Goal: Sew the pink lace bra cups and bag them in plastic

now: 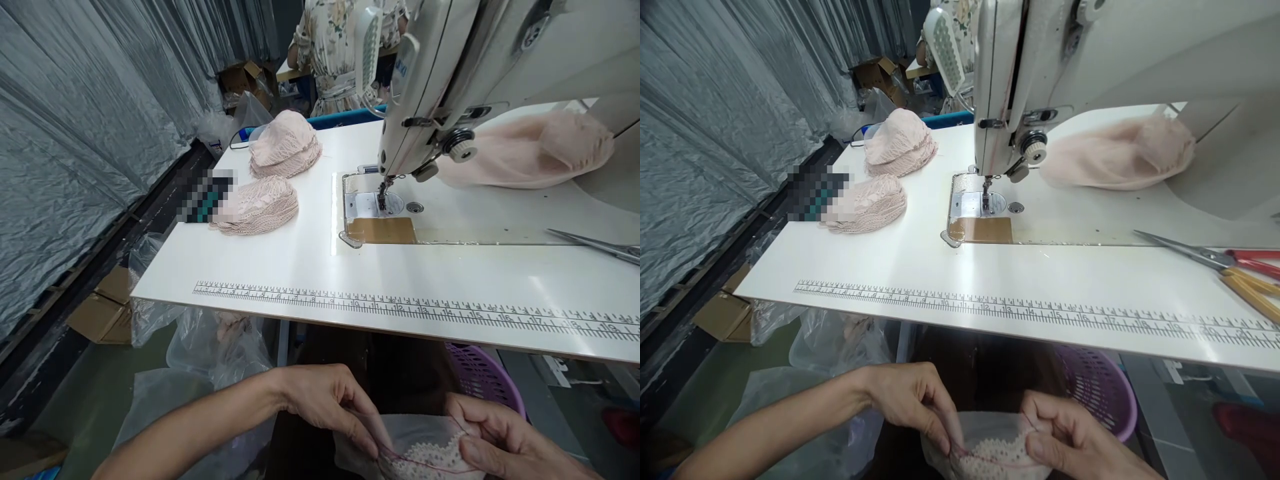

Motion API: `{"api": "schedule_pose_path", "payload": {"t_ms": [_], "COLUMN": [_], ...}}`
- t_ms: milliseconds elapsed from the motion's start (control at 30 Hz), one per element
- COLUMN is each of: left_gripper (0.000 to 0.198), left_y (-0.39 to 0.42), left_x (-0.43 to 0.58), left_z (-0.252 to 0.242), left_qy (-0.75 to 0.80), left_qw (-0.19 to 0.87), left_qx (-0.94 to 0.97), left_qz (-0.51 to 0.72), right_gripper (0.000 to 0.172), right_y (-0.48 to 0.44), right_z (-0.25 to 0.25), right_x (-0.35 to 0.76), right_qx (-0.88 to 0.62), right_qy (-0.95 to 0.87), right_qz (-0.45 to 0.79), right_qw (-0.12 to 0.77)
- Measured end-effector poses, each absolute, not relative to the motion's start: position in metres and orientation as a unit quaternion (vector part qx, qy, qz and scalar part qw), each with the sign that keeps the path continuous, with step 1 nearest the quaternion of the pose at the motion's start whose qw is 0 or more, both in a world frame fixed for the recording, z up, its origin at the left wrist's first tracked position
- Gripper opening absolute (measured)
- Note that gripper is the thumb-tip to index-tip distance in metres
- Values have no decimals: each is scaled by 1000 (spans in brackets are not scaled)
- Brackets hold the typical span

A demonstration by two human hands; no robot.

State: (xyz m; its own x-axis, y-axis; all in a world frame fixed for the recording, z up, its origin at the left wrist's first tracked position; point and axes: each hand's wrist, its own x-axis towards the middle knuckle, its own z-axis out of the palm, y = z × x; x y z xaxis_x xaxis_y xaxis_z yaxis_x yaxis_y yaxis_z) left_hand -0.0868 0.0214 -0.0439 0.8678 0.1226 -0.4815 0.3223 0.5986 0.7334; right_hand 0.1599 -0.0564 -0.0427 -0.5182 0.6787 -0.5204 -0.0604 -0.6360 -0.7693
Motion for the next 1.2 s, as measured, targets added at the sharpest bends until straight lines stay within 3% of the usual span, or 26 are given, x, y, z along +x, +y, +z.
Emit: {"api": "schedule_pose_path", "payload": {"t_ms": [333,533,1200], "left_gripper": [56,46,46], "left_y": [18,18,19], "left_x": [-75,-70,-84], "left_z": [-39,-33,-32], "left_qy": [300,317,348], "left_qw": [849,841,818], "left_qx": [427,433,453], "left_qz": [-85,-73,-73], "right_gripper": [50,49,46], "right_y": [-56,-54,-55], "right_z": [-43,-43,-70], "right_x": [164,165,166], "right_qx": [-437,-426,-383], "right_qy": [-377,-404,-397], "right_qz": [786,783,801], "right_qw": [218,206,234]}}
